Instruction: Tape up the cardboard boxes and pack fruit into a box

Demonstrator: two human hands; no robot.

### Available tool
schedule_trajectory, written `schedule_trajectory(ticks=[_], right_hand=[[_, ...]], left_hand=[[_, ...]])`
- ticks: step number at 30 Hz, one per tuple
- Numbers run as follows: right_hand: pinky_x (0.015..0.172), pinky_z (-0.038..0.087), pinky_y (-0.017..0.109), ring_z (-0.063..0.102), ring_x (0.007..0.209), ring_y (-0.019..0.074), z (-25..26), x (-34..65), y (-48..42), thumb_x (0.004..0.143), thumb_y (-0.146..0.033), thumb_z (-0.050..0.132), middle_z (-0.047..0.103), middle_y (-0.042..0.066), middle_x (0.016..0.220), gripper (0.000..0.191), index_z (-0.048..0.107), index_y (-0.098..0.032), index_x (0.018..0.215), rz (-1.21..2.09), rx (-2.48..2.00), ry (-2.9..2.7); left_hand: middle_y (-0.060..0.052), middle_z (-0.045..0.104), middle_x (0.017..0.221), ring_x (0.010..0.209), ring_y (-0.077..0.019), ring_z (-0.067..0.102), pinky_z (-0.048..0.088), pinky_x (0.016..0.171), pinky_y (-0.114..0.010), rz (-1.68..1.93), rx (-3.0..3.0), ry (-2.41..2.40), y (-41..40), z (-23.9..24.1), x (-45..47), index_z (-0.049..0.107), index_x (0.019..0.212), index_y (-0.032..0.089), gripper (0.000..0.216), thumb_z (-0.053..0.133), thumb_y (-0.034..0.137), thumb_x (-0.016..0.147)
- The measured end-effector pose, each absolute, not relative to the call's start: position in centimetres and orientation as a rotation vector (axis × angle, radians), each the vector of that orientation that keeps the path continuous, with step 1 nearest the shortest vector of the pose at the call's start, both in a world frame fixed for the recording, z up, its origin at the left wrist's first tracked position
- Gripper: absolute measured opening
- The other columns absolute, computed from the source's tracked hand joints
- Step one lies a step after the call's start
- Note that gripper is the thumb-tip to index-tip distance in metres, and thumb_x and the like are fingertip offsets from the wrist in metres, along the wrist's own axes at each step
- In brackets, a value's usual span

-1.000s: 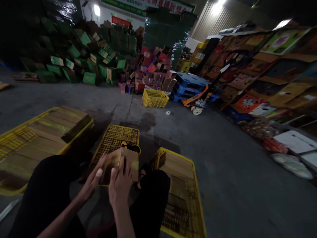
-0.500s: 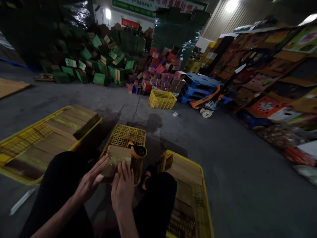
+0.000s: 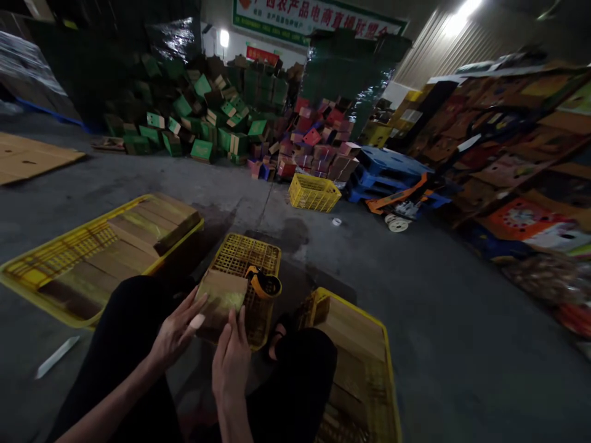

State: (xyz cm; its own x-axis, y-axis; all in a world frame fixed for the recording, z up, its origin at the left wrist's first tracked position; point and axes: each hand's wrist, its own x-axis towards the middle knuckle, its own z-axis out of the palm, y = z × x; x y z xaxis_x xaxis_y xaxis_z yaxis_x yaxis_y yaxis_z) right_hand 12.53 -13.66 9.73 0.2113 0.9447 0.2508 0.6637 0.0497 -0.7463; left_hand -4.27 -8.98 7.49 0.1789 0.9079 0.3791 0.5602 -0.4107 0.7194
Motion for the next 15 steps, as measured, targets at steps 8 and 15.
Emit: schedule_trajectory(ticks=[8,15], right_hand=[[0.113,0.043,0.042,0.043,0.141,0.0230,8.9,14.7,-15.0,0.104,-0.032,0.035,0.042,0.010,0.154,0.045,0.048,-0.022,0.146,0.297,-1.654,-1.669],[0.111,0.045,0.041,0.048,0.137,0.0216,9.0,17.3,-13.9,0.104,-0.029,0.035,0.051,0.008,0.148,0.042,0.055,-0.026,0.141,0.323,-1.595,-1.778]], left_hand=[[-0.009,0.041,0.156,0.145,-0.0283,0.036,0.034,0.118,-0.049,1.038,2.553,1.293,-9.9,9.9,-0.9,0.050,0.144,0.022,0.046,0.050,0.031,0.098],[-0.010,0.045,0.153,0.140,-0.0270,0.043,0.035,0.115,-0.041,0.798,2.768,1.248,-10.1,10.3,-0.3,0.043,0.150,0.020,0.056,0.047,0.044,0.099]])
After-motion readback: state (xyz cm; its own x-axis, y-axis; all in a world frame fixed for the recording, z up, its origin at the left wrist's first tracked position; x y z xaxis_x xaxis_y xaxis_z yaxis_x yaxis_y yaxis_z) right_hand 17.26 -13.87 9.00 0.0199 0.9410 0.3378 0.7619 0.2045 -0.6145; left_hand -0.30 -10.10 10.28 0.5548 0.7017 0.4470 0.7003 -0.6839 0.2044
